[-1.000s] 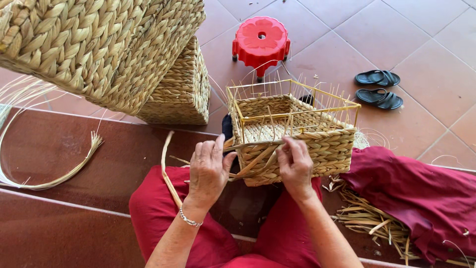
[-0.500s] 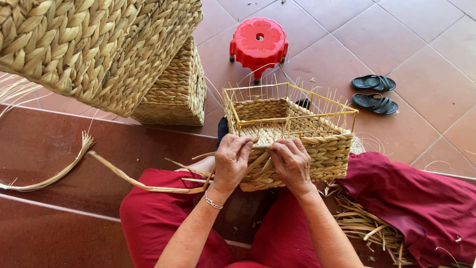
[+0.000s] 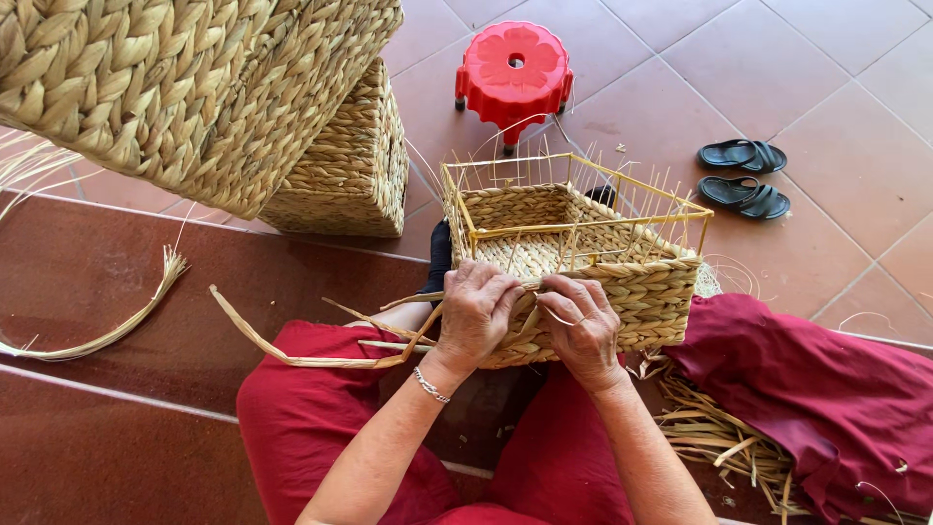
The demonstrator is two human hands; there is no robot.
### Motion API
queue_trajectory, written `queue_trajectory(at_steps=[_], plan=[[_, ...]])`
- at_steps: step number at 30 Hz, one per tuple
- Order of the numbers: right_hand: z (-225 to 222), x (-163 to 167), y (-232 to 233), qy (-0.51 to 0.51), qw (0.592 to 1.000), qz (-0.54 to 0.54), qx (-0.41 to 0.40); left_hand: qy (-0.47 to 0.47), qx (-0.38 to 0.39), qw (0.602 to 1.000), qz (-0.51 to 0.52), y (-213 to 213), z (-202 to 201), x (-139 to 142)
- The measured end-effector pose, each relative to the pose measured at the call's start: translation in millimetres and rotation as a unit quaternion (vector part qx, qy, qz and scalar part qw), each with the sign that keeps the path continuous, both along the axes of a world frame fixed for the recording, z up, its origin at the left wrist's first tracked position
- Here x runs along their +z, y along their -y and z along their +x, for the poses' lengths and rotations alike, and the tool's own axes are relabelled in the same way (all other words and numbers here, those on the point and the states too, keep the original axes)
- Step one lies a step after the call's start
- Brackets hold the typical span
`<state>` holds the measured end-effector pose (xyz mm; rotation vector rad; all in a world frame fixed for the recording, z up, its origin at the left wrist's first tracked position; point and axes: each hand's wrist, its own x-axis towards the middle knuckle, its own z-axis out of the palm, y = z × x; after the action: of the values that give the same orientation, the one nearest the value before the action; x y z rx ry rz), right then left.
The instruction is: The person weaves a rectangular basket by hand, interlacing dried palm strips through a vertical bamboo frame. They repeatedly pull, tuck, and tighten the strips to build up the basket walls.
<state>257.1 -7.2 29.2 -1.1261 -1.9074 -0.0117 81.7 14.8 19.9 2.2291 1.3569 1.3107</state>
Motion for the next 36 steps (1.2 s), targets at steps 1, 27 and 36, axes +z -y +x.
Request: queue_trajectory(at_steps=[1,27,36], plan=[[0.3,-0.7,1.0,-0.001,1.0,-0.001,0.0,-0.012,-0.001,1.0,0.003,0.7,2.8,-3.2],[-9.9,-31.4,-45.9,0.074,0.996,-0.028,0.046,-0.206,0.028,0.978,0.013,54.4,-26.1,-16.1],[4.4,5.9,-33.3,0.012,0.972,-0.184,0.146,-0.258,0.128,0.957,-0.042,25.2,-60.6,57.8]])
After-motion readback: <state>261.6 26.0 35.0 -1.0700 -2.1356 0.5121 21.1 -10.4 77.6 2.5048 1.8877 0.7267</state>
